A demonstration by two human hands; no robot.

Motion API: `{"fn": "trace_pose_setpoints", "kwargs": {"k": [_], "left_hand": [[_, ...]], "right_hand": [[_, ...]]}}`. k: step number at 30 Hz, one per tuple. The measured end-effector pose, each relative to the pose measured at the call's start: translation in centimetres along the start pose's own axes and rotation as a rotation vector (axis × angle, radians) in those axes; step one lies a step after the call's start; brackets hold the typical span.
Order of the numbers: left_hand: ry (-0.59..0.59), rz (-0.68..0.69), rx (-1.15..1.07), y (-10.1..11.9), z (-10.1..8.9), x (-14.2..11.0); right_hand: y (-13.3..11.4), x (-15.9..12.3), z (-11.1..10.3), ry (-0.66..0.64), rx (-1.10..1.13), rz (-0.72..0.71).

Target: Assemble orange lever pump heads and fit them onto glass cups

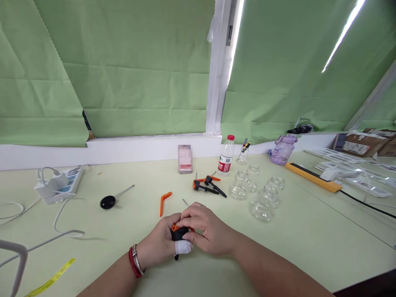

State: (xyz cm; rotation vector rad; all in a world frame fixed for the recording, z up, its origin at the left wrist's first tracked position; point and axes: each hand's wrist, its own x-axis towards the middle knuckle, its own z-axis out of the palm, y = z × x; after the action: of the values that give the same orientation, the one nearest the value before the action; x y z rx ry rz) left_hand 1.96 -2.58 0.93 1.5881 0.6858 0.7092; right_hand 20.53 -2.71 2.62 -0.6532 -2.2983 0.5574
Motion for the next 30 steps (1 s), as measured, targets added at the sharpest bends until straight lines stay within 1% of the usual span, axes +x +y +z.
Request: {"fn": "trace_pose_setpoints", "kwargs": {"k": [3, 8, 10, 11, 13, 15, 17, 18, 19, 21, 24, 26, 28, 30], "left_hand": [[-0.011, 0.013, -0.007, 0.1, 0.0, -0.1], [-0.04, 0.021, -0.049, 0.5, 0.0, -0.1], [-0.024, 0.008, -0.054, 0.7, -0.1, 0.0], [0.002, 0.001, -0.052, 0.8, -0.2, 0.0], [0.107, -0.012, -0.032, 0.9, -0.4, 0.1], [0.265, -0.032, -0.003, 0.9, -0.7, 0.1], [0.428, -0.068, 0.02, 0.7, -1.0, 0.2], [0.498, -0.087, 0.033, 0.7, -1.1, 0.3], [0.553, -0.105, 0.046, 0.6, -1.2, 0.4], [0.628, -0.123, 0.07, 0.4, -1.4, 0.5], [0.681, -0.124, 0.055, 0.2, -1.5, 0.8], [0.696, -0.131, 0.026, 0.2, -1.4, 0.9], [0.696, -0.136, 0.0, 0.2, -1.4, 1.0], [0.693, -0.14, -0.027, 0.2, -1.3, 1.1]], "right_hand": [[0.0, 0.1, 0.2, -0.031, -0.109, -0.04], [-0.1, 0.0, 0.6, -0.023, -0.206, -0.067], [0.0, 0.0, 0.7, 0.014, -0.229, -0.082], [0.1, 0.0, 0.7, 0.056, -0.239, -0.087], [0.4, 0.0, 0.6, 0.186, -0.253, -0.081], [0.8, 0.0, 0.4, 0.343, -0.242, -0.037], [1.2, -0.1, 0.2, 0.459, -0.194, 0.049], [1.3, -0.2, 0.1, 0.487, -0.166, 0.107], [1.5, -0.2, 0.2, 0.485, -0.143, 0.172], [1.7, -0.2, 0.5, 0.4, -0.125, 0.308], [2.1, -0.2, 1.6, 0.161, -0.158, 0.482], [2.4, -0.1, 2.4, 0.041, -0.181, 0.572], [2.6, 0.0, 3.2, -0.015, -0.204, 0.637], [2.9, 0.1, 3.5, -0.022, -0.235, 0.667]]}}
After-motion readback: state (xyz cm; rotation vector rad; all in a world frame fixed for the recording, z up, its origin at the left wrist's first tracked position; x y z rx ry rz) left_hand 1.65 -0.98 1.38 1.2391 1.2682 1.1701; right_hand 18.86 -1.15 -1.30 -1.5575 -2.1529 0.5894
